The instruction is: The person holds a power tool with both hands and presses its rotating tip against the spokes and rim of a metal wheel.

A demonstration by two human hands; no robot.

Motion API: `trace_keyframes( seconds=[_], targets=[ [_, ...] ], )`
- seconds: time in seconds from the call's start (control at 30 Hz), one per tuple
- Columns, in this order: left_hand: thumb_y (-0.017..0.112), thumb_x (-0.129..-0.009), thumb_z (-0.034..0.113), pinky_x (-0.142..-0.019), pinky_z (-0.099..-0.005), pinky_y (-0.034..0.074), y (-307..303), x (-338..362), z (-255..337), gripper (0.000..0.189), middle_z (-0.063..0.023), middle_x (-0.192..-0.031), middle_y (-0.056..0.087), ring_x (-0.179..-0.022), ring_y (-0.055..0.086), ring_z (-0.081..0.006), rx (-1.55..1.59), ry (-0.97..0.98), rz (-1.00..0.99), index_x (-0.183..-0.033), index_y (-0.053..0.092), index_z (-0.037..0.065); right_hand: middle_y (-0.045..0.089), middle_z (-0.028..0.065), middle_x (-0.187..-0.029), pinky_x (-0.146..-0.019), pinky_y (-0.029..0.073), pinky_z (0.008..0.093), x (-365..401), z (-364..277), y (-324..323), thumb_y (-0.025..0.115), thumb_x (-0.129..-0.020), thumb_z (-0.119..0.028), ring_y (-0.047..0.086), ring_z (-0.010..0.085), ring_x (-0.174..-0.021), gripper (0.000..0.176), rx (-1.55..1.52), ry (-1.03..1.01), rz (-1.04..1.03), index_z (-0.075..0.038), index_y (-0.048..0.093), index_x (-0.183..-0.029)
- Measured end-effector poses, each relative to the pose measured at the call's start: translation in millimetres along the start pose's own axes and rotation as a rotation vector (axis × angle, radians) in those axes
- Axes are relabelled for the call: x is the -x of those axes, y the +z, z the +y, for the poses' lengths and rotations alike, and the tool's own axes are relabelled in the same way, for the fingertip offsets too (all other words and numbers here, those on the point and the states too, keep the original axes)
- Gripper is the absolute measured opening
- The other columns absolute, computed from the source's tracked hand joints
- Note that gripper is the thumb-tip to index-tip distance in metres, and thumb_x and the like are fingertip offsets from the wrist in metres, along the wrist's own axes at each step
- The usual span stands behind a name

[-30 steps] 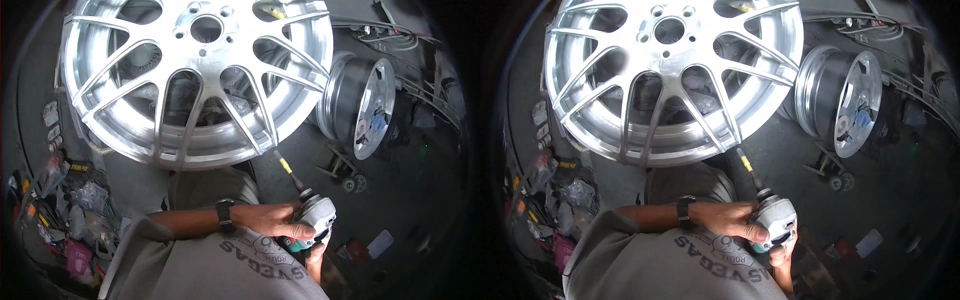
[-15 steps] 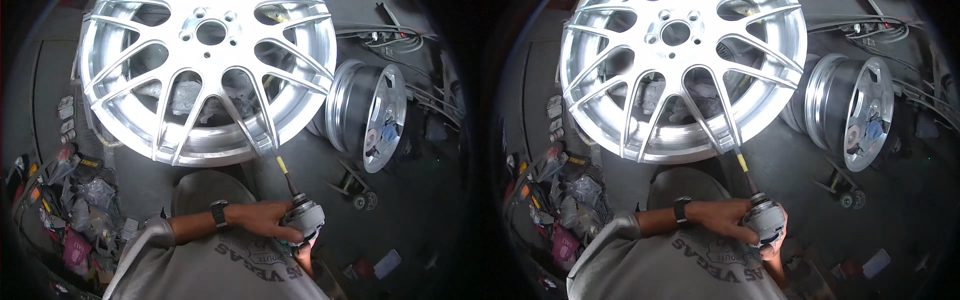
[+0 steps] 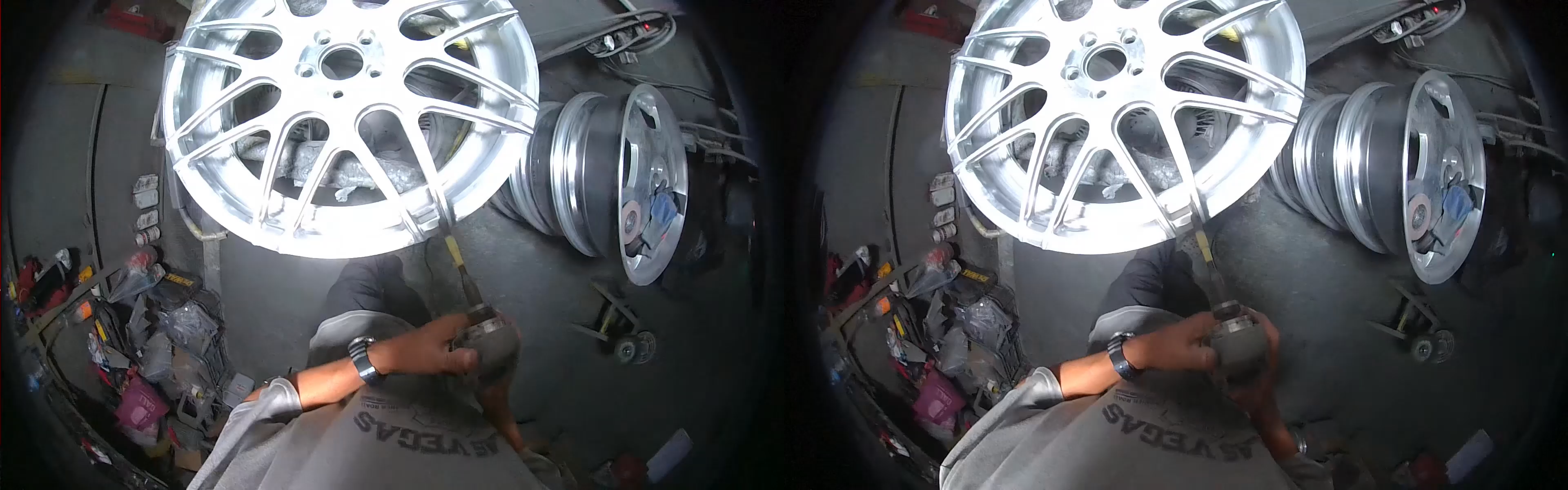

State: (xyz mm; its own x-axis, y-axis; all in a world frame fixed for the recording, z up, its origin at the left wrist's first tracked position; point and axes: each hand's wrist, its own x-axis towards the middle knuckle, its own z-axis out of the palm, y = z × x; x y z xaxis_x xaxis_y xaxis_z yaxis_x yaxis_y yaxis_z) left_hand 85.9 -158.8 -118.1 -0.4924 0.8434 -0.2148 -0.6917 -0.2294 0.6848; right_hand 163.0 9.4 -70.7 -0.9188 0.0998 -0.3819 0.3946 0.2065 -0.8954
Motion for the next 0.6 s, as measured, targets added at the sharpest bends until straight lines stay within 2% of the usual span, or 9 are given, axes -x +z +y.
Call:
trace_keyframes(
  seconds=[0.03,0.07,0.27,0.33,0.37,0.43,0.47,0.53,0.6],
  targets=[
    [0.059,-0.086,0.063,-0.099,-0.0370,0.041,2,0,-8,0.090,-0.0196,-0.131,0.051,-0.120,0.048,-0.0242,-0.020,0.005,-0.041,-0.141,0.034,-0.004,0.049,0.0155,-0.130,-0.098,0.045,0.0391,0,-3,0,0.077,-0.077,-0.020,0.052,0.0258,-0.118,0.078,0.063,-0.071,-0.002,0.000,0.034,-0.140],
    [0.059,-0.086,0.063,-0.099,-0.0370,0.041,4,2,-15,0.090,-0.0196,-0.131,0.051,-0.120,0.048,-0.0242,-0.025,-0.001,-0.048,-0.141,0.034,-0.004,0.049,0.0155,-0.130,-0.098,0.045,0.0391,4,0,-1,0.077,-0.077,-0.020,0.052,0.0258,-0.118,0.078,0.058,-0.071,0.007,0.000,0.034,-0.140],
    [0.059,-0.091,0.047,-0.100,-0.0368,0.040,28,7,-5,0.075,-0.0198,-0.131,0.050,-0.120,0.047,-0.0236,-0.017,-0.140,0.013,-0.140,0.036,-0.004,0.048,0.0171,-0.132,-0.100,0.044,0.0408,35,27,-16,0.076,-0.076,-0.020,0.052,0.0262,-0.119,0.080,0.027,0.044,0.030,0.001,0.034,-0.140],
    [0.060,-0.082,0.025,-0.094,-0.0335,0.044,34,8,8,0.057,-0.0140,-0.119,0.058,-0.110,0.053,-0.0192,-0.052,-0.162,0.062,-0.128,0.046,-0.007,0.050,0.0176,-0.131,-0.100,0.044,0.0409,37,20,-13,0.075,-0.076,-0.023,0.054,0.0259,-0.117,0.078,-0.312,0.053,0.013,0.001,0.036,-0.139],
    [0.060,-0.082,0.025,-0.094,-0.0335,0.044,35,12,7,0.057,-0.0140,-0.119,0.058,-0.110,0.053,-0.0192,-0.062,-0.168,0.064,-0.128,0.046,-0.007,0.050,0.0176,-0.131,-0.100,0.044,0.0409,38,22,-12,0.075,-0.076,-0.023,0.054,0.0259,-0.117,0.078,-0.322,0.050,0.014,0.001,0.036,-0.139],
    [0.057,-0.086,0.031,-0.096,-0.0381,0.043,38,21,5,0.058,-0.0186,-0.121,0.056,-0.112,0.054,-0.0273,-0.410,-0.058,0.217,-0.129,0.046,-0.007,0.051,0.0174,-0.130,-0.098,0.045,0.0402,39,29,-9,0.072,-0.076,-0.030,0.054,0.0255,-0.116,0.077,-0.371,0.107,-0.001,0.001,0.039,-0.138],
    [0.057,-0.086,0.031,-0.096,-0.0381,0.043,36,19,6,0.058,-0.0186,-0.121,0.056,-0.112,0.054,-0.0273,-0.418,-0.063,0.217,-0.129,0.046,-0.007,0.051,0.0174,-0.130,-0.098,0.045,0.0402,42,58,-5,0.072,-0.076,-0.030,0.054,0.0255,-0.116,0.077,-0.380,0.105,0.000,0.001,0.039,-0.138],
    [0.053,-0.089,0.037,-0.097,-0.0410,0.043,28,12,11,0.060,-0.0216,-0.120,0.056,-0.112,0.054,-0.0334,-0.300,0.183,0.099,-0.129,0.046,-0.006,0.052,0.0171,-0.130,-0.097,0.045,0.0395,48,131,5,0.070,-0.076,-0.037,0.054,0.0252,-0.116,0.078,-0.230,-0.123,0.010,0.001,0.040,-0.138],
    [0.051,-0.090,0.043,-0.096,-0.0408,0.043,26,12,10,0.063,-0.0214,-0.120,0.056,-0.111,0.054,-0.0331,-0.327,0.178,0.110,-0.128,0.046,-0.006,0.051,0.0170,-0.131,-0.098,0.044,0.0395,48,135,6,0.069,-0.077,-0.040,0.054,0.0252,-0.116,0.079,-0.326,-0.100,-0.014,0.002,0.040,-0.138]
  ],
)
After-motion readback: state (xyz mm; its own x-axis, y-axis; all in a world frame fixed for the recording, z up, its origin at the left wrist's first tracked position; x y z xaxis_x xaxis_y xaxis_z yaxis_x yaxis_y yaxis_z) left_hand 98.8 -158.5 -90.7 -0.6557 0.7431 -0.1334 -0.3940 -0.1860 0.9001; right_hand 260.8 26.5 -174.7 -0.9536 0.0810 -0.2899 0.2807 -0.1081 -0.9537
